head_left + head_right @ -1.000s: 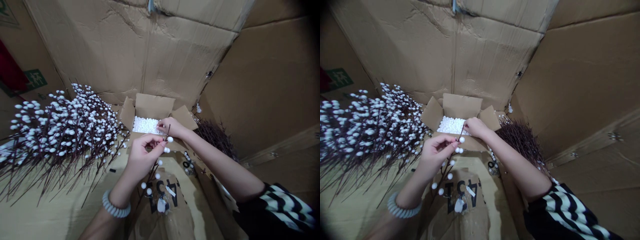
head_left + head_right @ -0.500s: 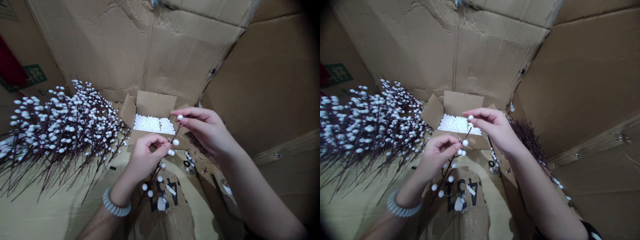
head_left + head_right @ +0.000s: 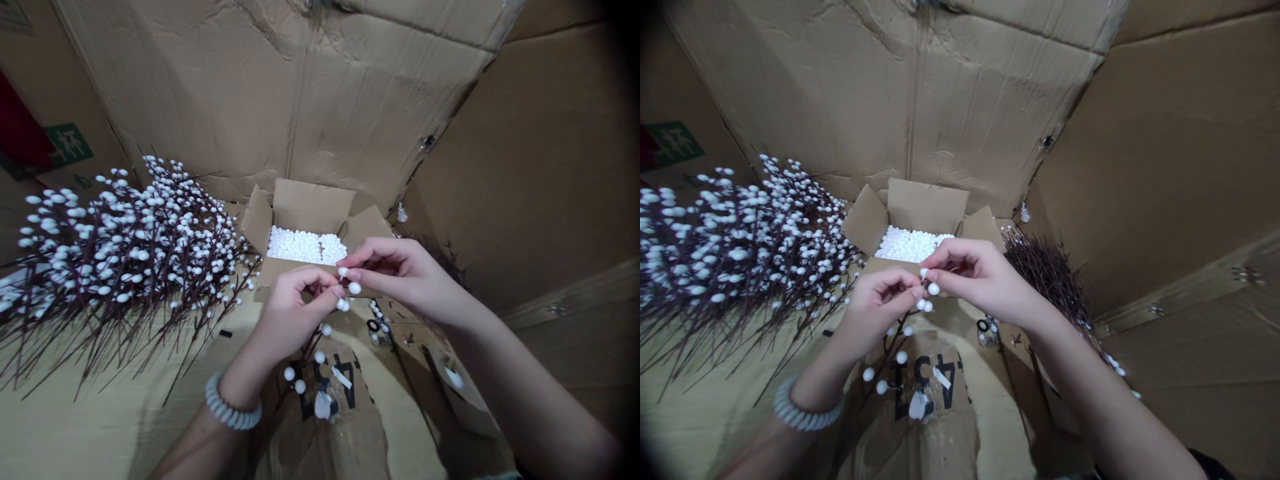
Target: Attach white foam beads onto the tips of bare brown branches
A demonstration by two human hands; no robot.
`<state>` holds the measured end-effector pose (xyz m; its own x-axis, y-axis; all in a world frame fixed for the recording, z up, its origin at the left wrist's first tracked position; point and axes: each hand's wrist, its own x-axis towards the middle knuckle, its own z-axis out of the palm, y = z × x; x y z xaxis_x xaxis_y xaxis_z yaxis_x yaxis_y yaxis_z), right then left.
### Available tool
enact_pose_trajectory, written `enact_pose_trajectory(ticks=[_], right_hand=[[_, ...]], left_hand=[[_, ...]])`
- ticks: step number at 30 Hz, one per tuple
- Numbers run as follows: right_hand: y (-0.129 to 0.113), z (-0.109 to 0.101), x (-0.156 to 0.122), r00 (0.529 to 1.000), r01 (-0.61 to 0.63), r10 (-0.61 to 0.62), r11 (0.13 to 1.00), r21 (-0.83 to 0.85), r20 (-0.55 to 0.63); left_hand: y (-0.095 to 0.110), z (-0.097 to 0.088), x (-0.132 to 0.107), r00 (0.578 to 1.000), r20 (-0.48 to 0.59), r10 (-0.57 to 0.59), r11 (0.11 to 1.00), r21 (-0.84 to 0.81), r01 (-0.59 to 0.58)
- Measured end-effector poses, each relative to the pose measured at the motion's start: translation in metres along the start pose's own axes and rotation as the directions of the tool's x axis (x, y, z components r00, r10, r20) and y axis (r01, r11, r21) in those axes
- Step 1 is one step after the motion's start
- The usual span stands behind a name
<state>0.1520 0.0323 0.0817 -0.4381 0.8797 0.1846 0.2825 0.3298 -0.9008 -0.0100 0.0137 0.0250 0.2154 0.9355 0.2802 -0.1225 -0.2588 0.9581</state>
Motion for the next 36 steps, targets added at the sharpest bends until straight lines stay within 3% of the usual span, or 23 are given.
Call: enact_pose_trajectory(ticks=[13,26,36], right_hand=[[-0.007,-0.006,0.004,0.995,-0.046,0.049,0.998,-0.035,0.09],[-0.012,-0.016,0.011,0.97,-0.08,0.093,0.995,-0.065,0.224],[-0.012,-0.019,0.018,0.955,-0.066,0.098,0.99,-0.122,0.279]], left_hand=[[-0.002,0.003,-0.001,1.0,-0.014,-0.004,0.999,0.051,0.005],[-0.002,0.004,0.0,0.997,0.017,-0.074,0.997,-0.036,0.074],[-0.003,0.005,-0.001,0.999,-0.006,-0.044,0.999,-0.007,0.044]])
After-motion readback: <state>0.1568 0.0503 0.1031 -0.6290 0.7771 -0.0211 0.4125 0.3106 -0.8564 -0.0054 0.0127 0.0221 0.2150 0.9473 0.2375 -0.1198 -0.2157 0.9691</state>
